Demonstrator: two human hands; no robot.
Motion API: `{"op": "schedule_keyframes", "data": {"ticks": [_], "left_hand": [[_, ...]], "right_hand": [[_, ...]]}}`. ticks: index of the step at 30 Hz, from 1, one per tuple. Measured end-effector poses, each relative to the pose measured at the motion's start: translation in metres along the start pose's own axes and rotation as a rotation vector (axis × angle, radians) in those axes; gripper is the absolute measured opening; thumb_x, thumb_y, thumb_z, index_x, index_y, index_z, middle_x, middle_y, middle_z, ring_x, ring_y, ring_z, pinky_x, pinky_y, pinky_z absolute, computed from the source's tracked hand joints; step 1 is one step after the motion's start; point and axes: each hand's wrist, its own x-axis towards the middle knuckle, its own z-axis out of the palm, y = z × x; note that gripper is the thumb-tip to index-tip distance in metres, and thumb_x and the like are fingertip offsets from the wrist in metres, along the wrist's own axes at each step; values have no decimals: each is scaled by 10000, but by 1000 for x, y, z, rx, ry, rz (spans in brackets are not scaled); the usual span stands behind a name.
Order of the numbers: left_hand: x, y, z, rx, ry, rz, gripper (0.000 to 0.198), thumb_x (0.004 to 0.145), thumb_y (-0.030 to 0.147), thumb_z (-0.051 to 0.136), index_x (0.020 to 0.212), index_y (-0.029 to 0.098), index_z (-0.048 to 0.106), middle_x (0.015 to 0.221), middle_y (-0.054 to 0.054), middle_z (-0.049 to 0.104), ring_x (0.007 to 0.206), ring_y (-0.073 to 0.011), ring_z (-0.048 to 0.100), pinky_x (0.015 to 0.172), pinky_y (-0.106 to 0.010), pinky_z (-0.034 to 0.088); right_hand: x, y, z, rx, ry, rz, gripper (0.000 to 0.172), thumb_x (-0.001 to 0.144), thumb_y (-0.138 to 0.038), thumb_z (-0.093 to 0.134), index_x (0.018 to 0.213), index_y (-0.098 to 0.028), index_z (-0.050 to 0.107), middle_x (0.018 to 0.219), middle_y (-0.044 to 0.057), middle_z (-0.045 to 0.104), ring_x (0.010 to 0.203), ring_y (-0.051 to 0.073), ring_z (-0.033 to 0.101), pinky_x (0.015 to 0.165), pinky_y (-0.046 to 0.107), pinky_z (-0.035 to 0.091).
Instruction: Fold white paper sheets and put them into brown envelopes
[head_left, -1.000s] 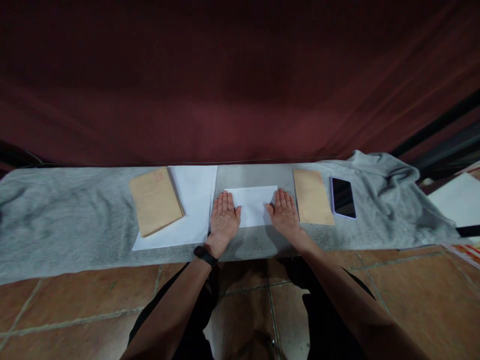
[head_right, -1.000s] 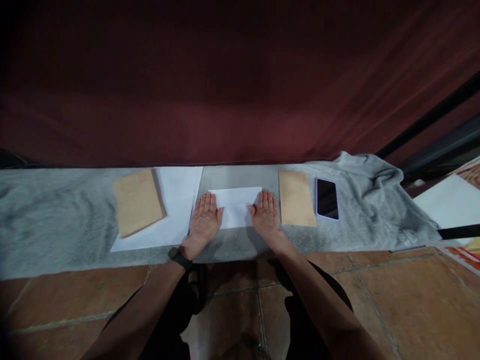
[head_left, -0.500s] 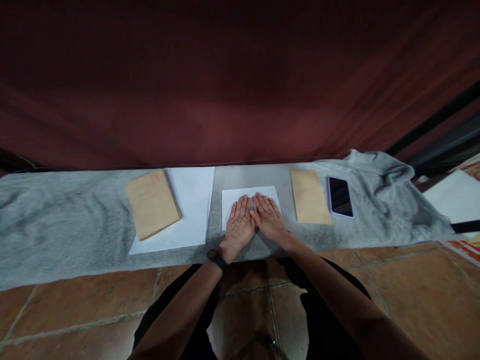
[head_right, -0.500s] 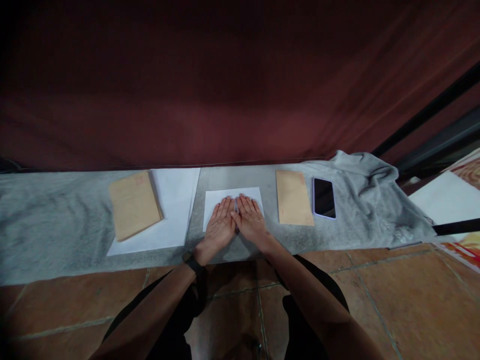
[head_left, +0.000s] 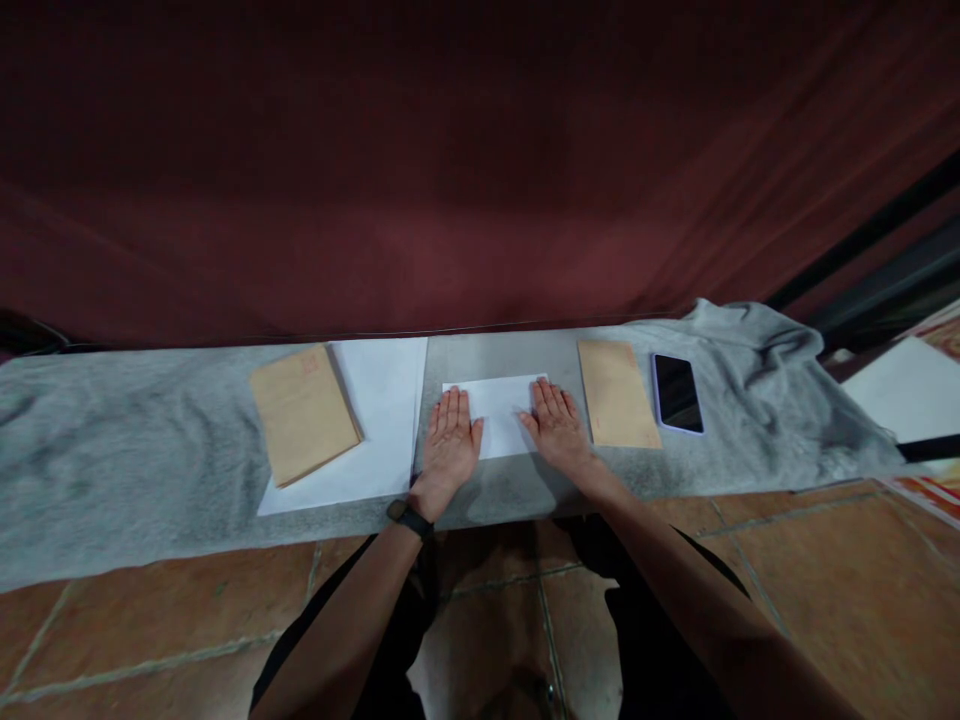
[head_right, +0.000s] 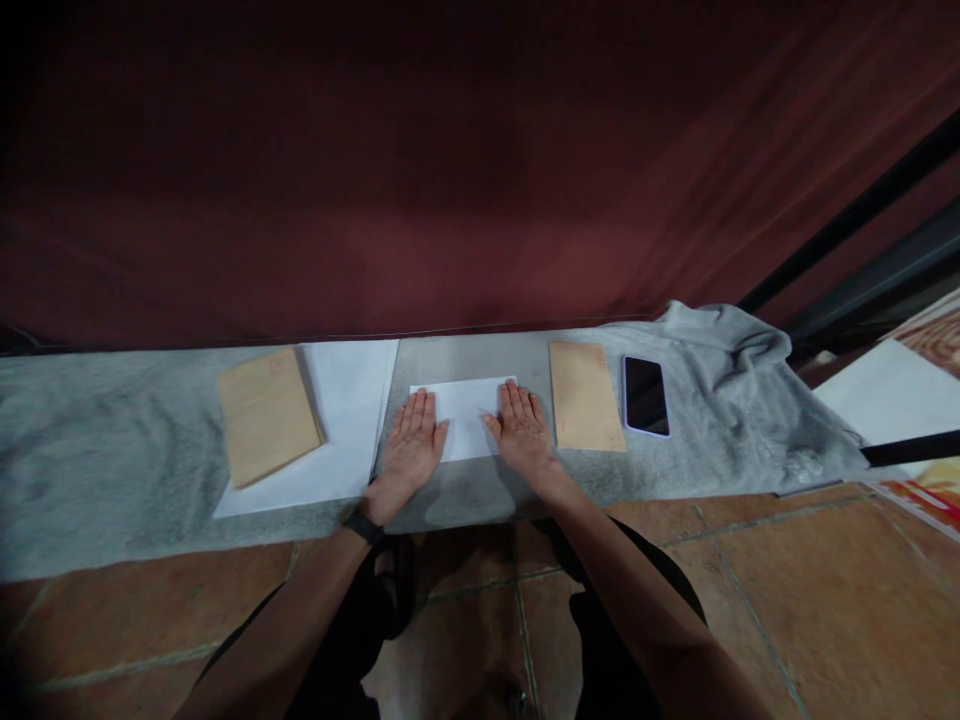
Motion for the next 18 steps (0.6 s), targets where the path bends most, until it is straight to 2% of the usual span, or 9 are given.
{"op": "schedule_keyframes", "data": {"ticks": [8,11,14,18], "left_hand": [[-3,0,-5,13,72,-114,638,1028,318,331,1541,-59,366,1629,-270,339,1548,-342,301,1271,-520,262],[-1,11,-6,-16,77,-17,618,1037,296,307,1566,-21,342,1653,-231,318,1566,-315,259,1286,-506,238],[4,24,-2,-60,18,109,594,1047,278,272,1584,32,335,1669,-176,314,1577,-271,233,1291,-483,242],[14,32,4,-58,-49,148,583,1041,237,253,1582,39,343,1669,-160,324,1577,-266,233,1294,-479,229]], "right_hand": [[1,3,-3,-9,39,110,666,1087,-439,320,1536,47,400,1600,281,394,1513,363,360,1237,548,260],[6,-9,-9,54,-5,73,626,1095,-403,288,1562,2,382,1629,234,373,1535,325,331,1253,528,246],[12,-25,-13,147,-81,-29,585,1098,-374,256,1569,-62,406,1650,165,362,1548,268,316,1275,480,230],[17,-41,-11,184,-142,-77,557,1099,-347,241,1557,-105,445,1652,116,373,1548,239,317,1282,444,221]]}}
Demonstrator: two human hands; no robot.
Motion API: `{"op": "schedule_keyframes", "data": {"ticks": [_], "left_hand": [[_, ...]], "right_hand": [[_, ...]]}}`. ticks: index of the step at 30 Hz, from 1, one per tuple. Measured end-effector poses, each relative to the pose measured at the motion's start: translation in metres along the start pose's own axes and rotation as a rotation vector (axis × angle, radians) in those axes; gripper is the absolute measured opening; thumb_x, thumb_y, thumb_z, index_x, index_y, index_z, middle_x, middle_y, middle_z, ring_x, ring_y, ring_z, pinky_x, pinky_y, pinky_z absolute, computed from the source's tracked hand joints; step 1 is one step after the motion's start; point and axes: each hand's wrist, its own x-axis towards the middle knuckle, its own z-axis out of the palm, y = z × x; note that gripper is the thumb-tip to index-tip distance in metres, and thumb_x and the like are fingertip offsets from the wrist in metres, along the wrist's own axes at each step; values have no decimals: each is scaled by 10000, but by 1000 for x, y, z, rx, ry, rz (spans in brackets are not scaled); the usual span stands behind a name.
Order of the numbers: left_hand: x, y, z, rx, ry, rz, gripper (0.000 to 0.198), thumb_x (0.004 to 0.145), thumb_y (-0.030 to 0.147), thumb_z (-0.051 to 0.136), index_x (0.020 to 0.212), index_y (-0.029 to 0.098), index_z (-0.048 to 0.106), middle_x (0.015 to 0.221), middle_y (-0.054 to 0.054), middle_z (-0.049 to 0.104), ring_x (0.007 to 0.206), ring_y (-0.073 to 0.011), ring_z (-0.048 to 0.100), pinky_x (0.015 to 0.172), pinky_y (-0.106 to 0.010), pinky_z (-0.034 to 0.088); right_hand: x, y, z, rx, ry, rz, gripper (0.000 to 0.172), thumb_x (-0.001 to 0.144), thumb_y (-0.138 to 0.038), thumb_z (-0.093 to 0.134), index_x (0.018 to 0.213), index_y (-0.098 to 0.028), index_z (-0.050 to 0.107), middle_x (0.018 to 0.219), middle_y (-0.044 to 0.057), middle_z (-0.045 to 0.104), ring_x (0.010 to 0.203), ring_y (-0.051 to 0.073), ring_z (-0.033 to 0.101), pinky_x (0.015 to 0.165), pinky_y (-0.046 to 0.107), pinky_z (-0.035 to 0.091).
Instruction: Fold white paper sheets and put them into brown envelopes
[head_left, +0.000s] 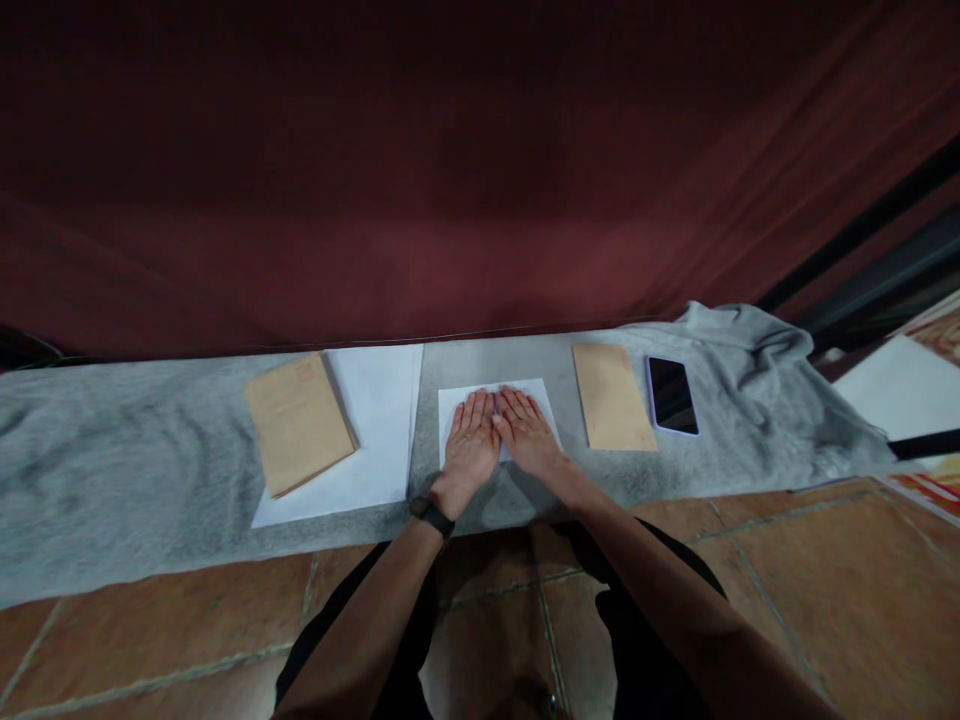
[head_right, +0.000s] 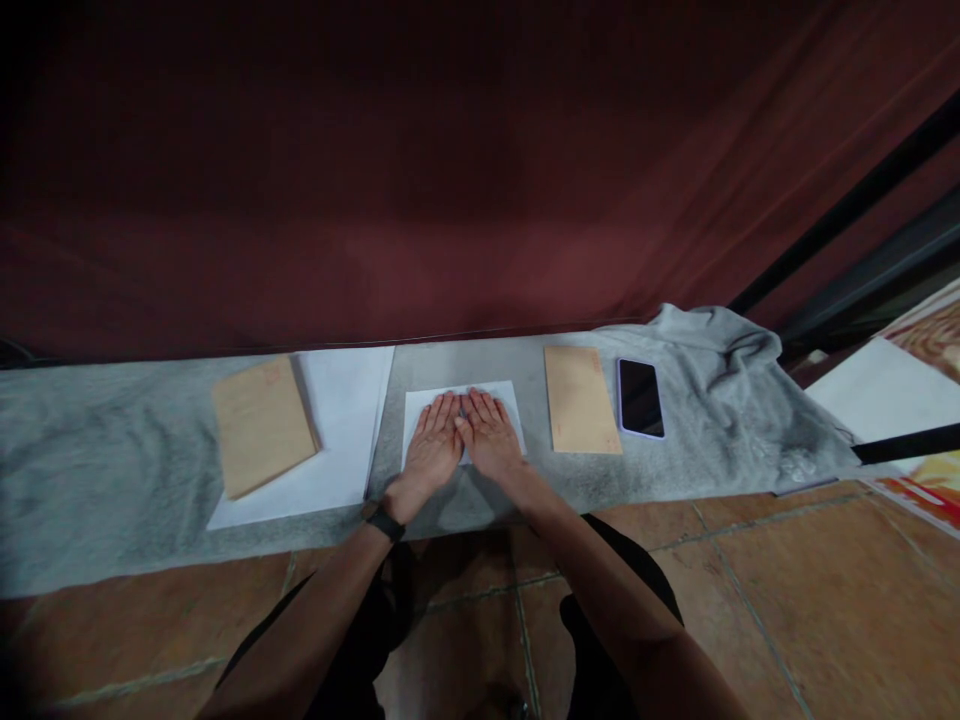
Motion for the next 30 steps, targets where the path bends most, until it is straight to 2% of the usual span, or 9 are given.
{"op": "schedule_keyframes", "data": {"ticks": [5,11,15,19,30], "left_hand": [[9,-2,-1,44,-25,-32,578,1041,232,260,1584,57,350,1675,-150,316,1580,-262,226,1299,-470,199],[12,-9,-2,63,-29,-84,584,1053,275,259,1597,74,330,1696,-151,259,1589,-254,198,1301,-466,172],[13,-15,0,77,-28,-124,606,1053,307,278,1602,51,302,1693,-164,257,1592,-251,181,1300,-455,168],[10,-21,0,82,22,-131,615,1050,321,281,1589,28,318,1678,-181,280,1582,-263,220,1292,-453,195],[-13,-31,-3,64,101,-140,643,1048,354,308,1567,-25,335,1644,-241,326,1565,-310,259,1271,-503,263]], "right_hand": [[6,0,6,-52,3,22,532,1101,-349,267,1560,-152,448,1651,105,375,1544,247,326,1274,480,209],[9,5,5,-131,30,43,541,1092,-406,334,1574,-180,434,1668,128,331,1528,320,350,1250,537,226],[10,8,8,-151,66,75,587,1083,-444,365,1583,-140,409,1665,172,320,1526,340,349,1243,536,239],[8,13,12,-141,114,108,622,1081,-454,357,1583,-89,390,1649,205,340,1518,338,364,1241,536,249],[-10,33,4,-144,171,155,692,1073,-487,335,1573,-10,365,1625,247,371,1504,359,372,1223,545,267]]}}
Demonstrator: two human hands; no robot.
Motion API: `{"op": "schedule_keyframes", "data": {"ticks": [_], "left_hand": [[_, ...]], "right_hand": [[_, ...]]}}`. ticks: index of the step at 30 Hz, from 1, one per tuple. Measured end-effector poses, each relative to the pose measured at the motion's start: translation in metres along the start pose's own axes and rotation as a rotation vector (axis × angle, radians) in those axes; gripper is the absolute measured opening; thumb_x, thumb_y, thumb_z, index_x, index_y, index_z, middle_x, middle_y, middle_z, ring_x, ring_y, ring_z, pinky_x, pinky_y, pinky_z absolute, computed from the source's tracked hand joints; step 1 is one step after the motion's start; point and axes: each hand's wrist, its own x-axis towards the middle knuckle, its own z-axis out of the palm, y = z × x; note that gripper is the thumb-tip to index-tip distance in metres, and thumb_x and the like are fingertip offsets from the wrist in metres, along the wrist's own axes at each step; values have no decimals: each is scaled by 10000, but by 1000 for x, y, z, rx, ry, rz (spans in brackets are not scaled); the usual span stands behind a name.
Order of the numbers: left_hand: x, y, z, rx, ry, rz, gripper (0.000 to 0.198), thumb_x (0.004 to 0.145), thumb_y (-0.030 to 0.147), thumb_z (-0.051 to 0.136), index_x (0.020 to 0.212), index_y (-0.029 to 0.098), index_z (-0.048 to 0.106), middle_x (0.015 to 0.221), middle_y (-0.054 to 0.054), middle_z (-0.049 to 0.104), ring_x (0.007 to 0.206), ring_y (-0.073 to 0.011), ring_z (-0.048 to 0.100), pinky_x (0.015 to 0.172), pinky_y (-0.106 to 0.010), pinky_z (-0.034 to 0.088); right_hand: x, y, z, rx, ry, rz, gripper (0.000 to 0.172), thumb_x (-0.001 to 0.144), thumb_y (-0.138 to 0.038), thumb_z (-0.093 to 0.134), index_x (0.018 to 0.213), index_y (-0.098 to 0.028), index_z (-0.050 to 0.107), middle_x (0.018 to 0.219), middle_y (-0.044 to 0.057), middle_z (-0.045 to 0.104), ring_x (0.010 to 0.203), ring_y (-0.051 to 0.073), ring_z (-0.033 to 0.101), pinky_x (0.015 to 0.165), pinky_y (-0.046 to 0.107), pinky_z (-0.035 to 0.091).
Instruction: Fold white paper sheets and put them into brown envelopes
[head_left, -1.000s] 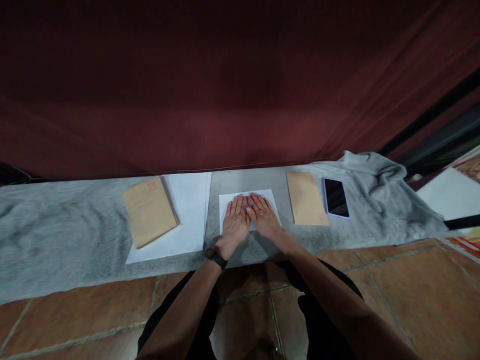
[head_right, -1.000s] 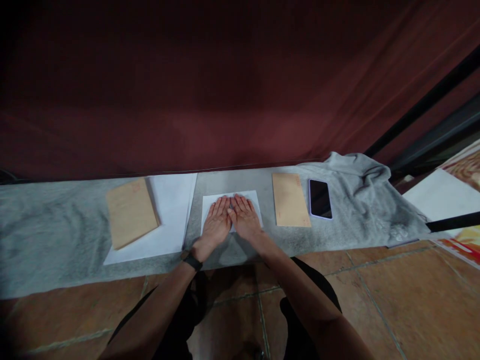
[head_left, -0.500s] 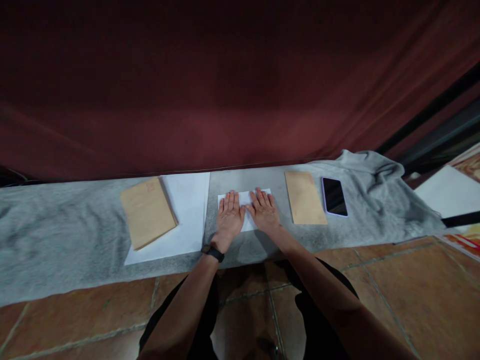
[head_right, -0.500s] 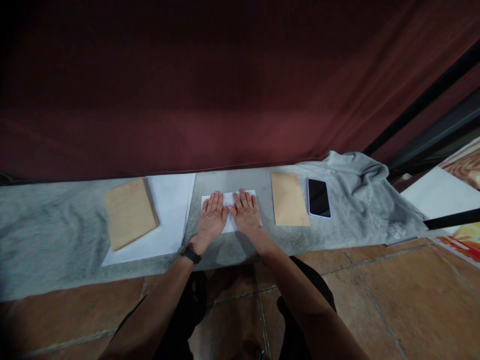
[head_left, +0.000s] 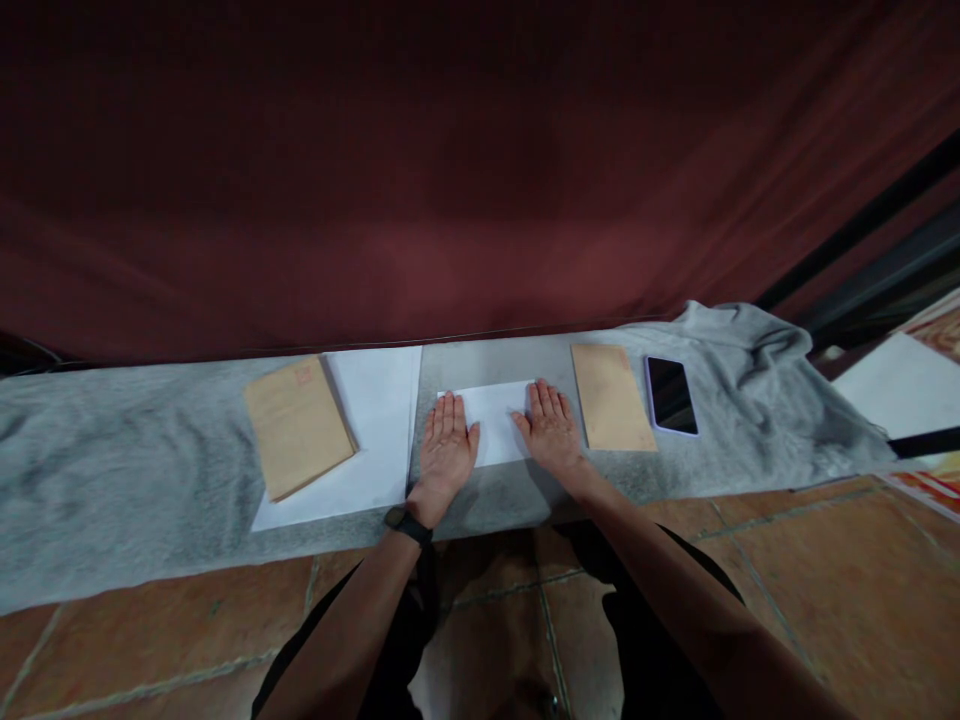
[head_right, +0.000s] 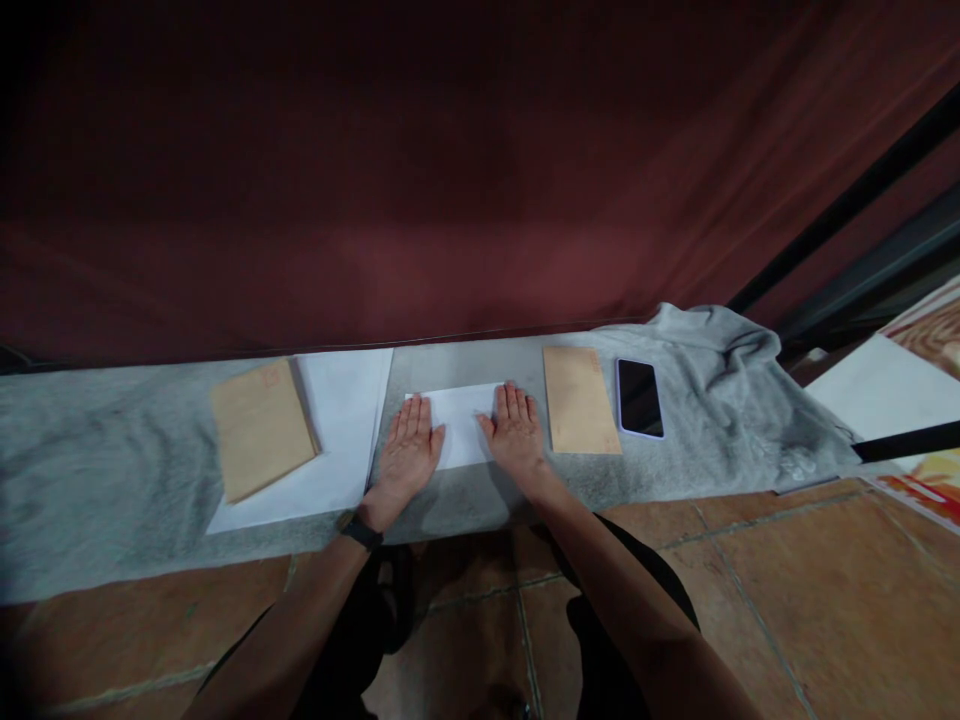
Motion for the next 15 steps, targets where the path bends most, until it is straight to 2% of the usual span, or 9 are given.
{"op": "schedule_keyframes", "data": {"ticks": [10,15], "left_hand": [[-26,-9,-3,2,37,2,708,1054,477,338,1578,1,322,1635,-254,344,1549,-335,303,1253,-522,306],[-38,-11,-3,15,50,-35,698,1055,458,337,1567,-15,334,1619,-283,354,1523,-369,350,1226,-548,347]], "right_hand": [[-6,14,-16,-85,-17,11,673,1063,-429,348,1522,58,418,1576,278,440,1461,390,399,1200,548,270],[-8,15,-32,-97,-76,38,595,1047,-379,364,1484,3,496,1476,276,550,1327,411,502,1095,548,370]]}}
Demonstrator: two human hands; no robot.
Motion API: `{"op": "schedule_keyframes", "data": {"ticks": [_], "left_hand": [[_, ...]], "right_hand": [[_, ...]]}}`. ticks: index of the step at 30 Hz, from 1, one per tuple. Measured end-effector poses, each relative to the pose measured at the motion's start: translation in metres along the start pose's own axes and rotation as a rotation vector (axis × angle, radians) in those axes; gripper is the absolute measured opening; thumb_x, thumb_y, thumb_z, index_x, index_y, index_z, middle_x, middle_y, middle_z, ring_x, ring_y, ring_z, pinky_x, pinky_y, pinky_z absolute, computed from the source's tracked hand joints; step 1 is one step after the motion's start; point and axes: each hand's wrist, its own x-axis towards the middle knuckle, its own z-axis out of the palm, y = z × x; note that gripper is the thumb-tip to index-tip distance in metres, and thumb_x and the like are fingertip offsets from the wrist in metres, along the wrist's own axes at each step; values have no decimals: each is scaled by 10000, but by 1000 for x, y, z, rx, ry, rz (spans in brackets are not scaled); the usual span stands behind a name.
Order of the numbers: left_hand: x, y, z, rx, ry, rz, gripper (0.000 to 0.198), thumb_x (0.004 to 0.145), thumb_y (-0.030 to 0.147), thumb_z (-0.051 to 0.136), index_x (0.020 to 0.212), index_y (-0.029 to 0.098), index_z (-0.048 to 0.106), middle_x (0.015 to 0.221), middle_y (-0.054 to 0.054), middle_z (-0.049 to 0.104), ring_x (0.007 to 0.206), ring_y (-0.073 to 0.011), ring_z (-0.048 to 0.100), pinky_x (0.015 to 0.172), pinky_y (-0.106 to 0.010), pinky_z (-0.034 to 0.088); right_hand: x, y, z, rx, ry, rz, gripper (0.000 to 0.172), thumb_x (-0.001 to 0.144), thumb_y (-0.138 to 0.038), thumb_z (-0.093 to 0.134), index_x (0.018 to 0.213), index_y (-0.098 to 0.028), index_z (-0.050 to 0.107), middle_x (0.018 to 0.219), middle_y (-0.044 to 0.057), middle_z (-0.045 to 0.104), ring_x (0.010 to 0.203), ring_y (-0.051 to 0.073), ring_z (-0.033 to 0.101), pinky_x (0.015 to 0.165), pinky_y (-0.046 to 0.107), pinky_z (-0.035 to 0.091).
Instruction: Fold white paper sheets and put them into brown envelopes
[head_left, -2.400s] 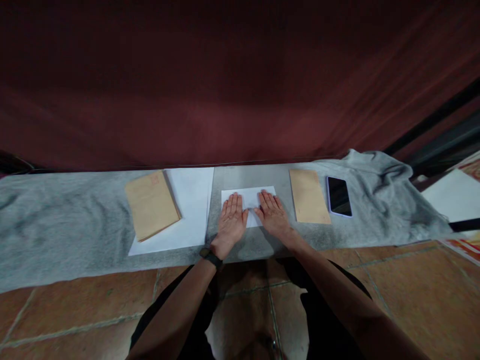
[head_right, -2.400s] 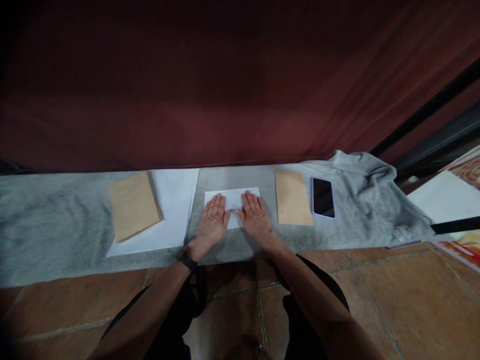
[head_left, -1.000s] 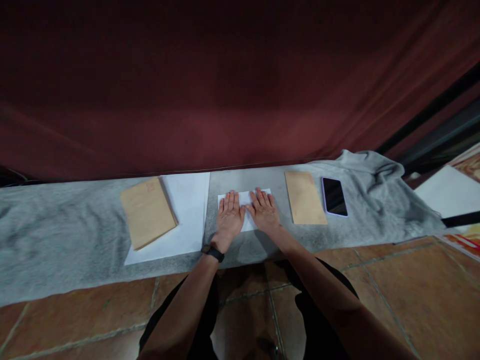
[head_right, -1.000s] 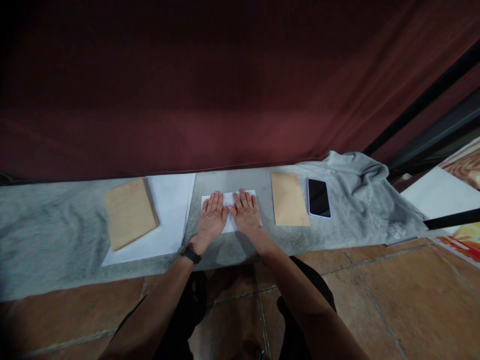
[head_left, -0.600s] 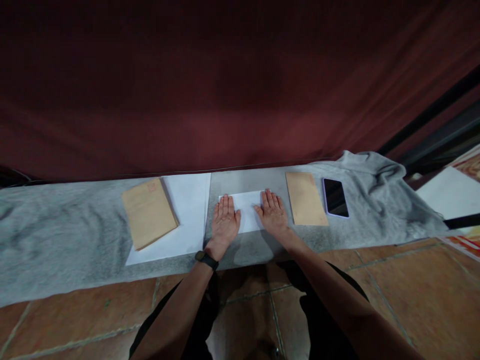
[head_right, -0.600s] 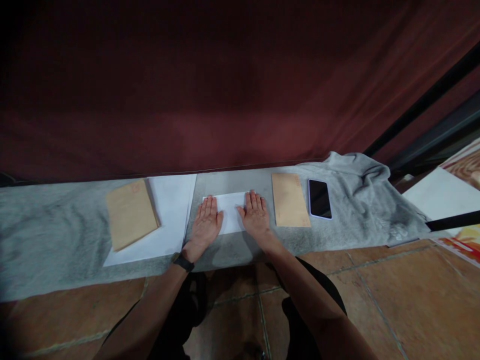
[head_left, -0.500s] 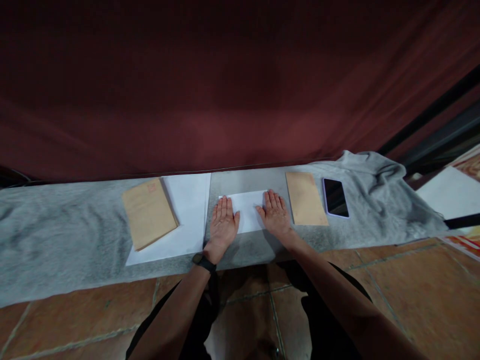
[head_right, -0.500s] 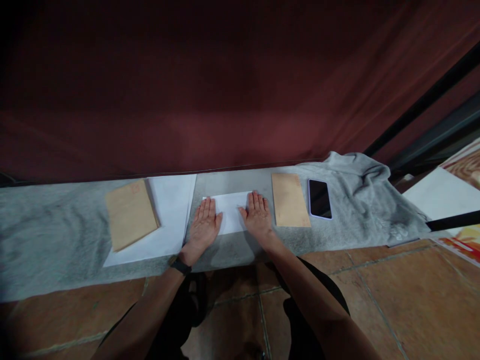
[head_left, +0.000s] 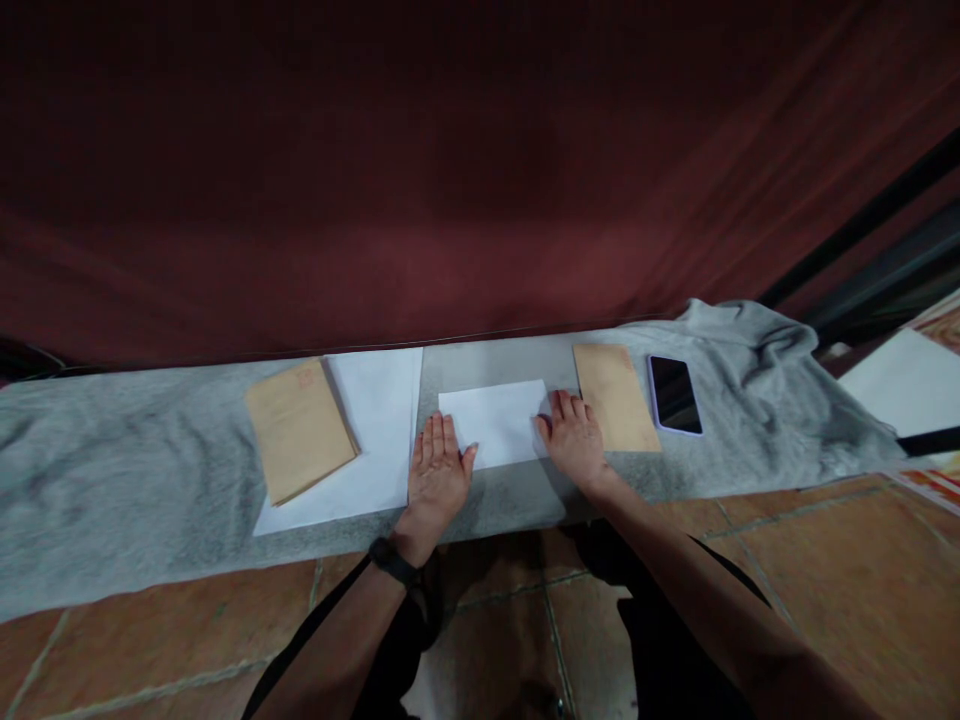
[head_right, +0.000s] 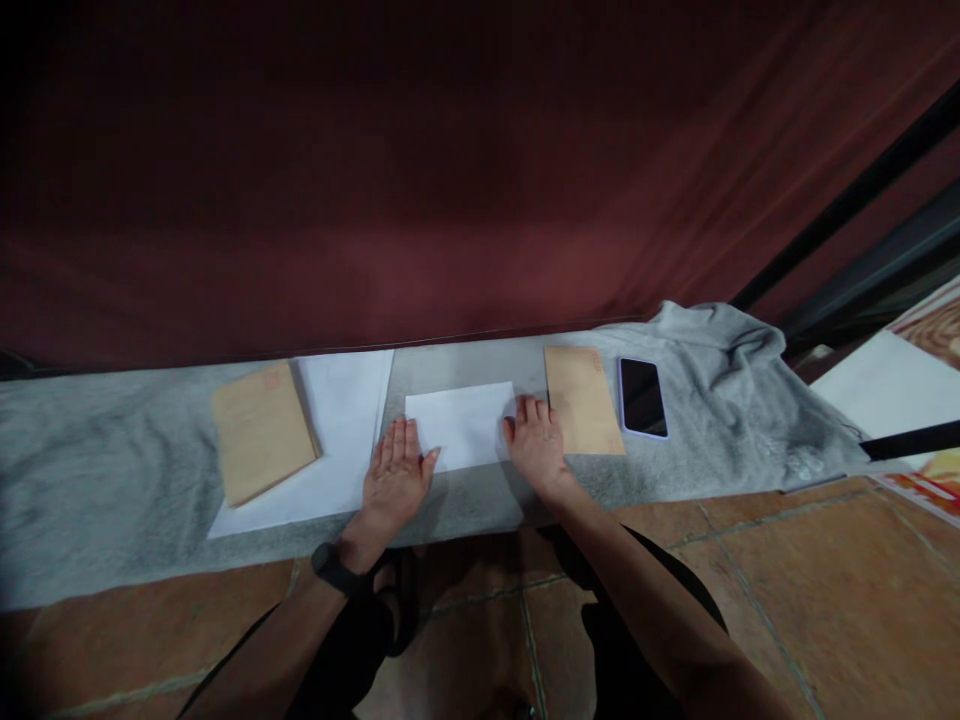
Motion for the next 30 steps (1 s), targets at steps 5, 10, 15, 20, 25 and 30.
{"op": "schedule_keyframes", "data": {"ticks": [5,10,15,20,25,30], "left_hand": [[-7,12,-11,0,41,-2,684,1047,429,374,1584,9,309,1635,-276,322,1544,-379,296,1243,-583,299],[-12,39,-20,-62,-147,313,633,1037,404,418,1589,104,342,1660,-159,346,1564,-292,277,1275,-522,272],[-11,49,-19,-43,-176,310,619,1044,416,387,1555,67,391,1631,-186,394,1546,-291,324,1267,-517,289],[-8,48,-18,-57,-127,295,644,1030,427,411,1573,85,362,1618,-185,422,1528,-296,364,1254,-505,306],[-3,52,-26,-25,-73,263,612,1019,315,410,1595,121,338,1607,-150,455,1474,-304,432,1194,-470,362],[15,42,-45,18,-55,224,599,984,140,366,1579,201,407,1526,-102,563,1271,-306,566,1052,-449,450]], "right_hand": [[7,0,-14,9,-70,76,438,1025,-316,431,1345,-84,619,1232,221,671,1119,339,630,964,430,479],[14,2,-16,65,-147,198,355,1022,-298,465,1303,-150,623,1164,163,713,1008,261,709,847,326,520],[18,7,-16,173,-207,243,338,997,-301,524,1280,-151,633,1054,138,773,970,264,740,826,324,522],[24,17,-16,596,-360,293,232,932,-331,563,948,-180,738,845,69,767,795,241,721,694,311,510],[19,13,-22,1346,-423,358,350,800,-420,695,1020,-149,722,902,70,770,756,198,687,618,277,516],[9,5,-41,1663,-565,364,454,741,-366,779,1143,-169,710,1075,101,776,890,224,728,805,361,591]]}}
